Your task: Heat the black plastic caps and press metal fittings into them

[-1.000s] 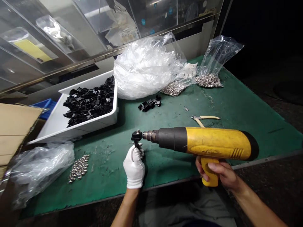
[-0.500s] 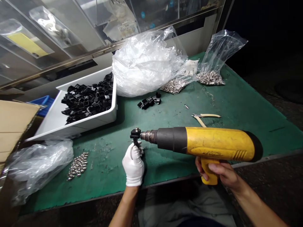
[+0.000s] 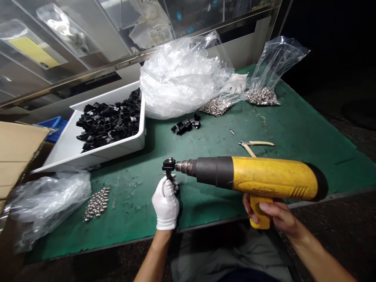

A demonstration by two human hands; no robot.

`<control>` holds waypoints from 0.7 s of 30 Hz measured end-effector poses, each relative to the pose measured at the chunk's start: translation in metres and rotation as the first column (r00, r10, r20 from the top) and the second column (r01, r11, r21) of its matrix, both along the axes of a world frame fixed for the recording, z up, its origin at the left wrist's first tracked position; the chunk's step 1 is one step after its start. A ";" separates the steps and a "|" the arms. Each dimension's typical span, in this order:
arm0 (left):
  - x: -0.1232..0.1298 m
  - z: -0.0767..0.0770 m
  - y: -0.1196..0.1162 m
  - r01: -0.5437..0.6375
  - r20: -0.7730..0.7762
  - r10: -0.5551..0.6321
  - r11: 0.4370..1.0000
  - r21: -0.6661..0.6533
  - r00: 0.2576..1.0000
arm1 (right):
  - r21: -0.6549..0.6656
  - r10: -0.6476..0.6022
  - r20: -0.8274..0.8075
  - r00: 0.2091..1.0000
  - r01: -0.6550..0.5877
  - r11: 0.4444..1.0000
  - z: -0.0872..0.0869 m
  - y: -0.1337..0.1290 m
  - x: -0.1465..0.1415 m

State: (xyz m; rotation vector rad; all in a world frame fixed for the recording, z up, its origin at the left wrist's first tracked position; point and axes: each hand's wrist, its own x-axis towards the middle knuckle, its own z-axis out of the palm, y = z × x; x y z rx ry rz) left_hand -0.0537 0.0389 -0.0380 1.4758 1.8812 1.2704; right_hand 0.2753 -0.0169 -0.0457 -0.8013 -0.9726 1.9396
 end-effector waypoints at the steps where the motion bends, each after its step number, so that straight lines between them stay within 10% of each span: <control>1: 0.000 0.000 0.000 -0.002 0.003 0.002 1.000 -0.002 1.000 | -0.003 0.002 0.003 1.000 -0.002 1.000 0.000 0.000 0.000; 21: 0.001 0.001 0.001 -0.007 -0.032 0.008 1.000 0.025 0.999 | -0.009 -0.016 0.006 1.000 0.017 1.000 -0.006 -0.005 0.003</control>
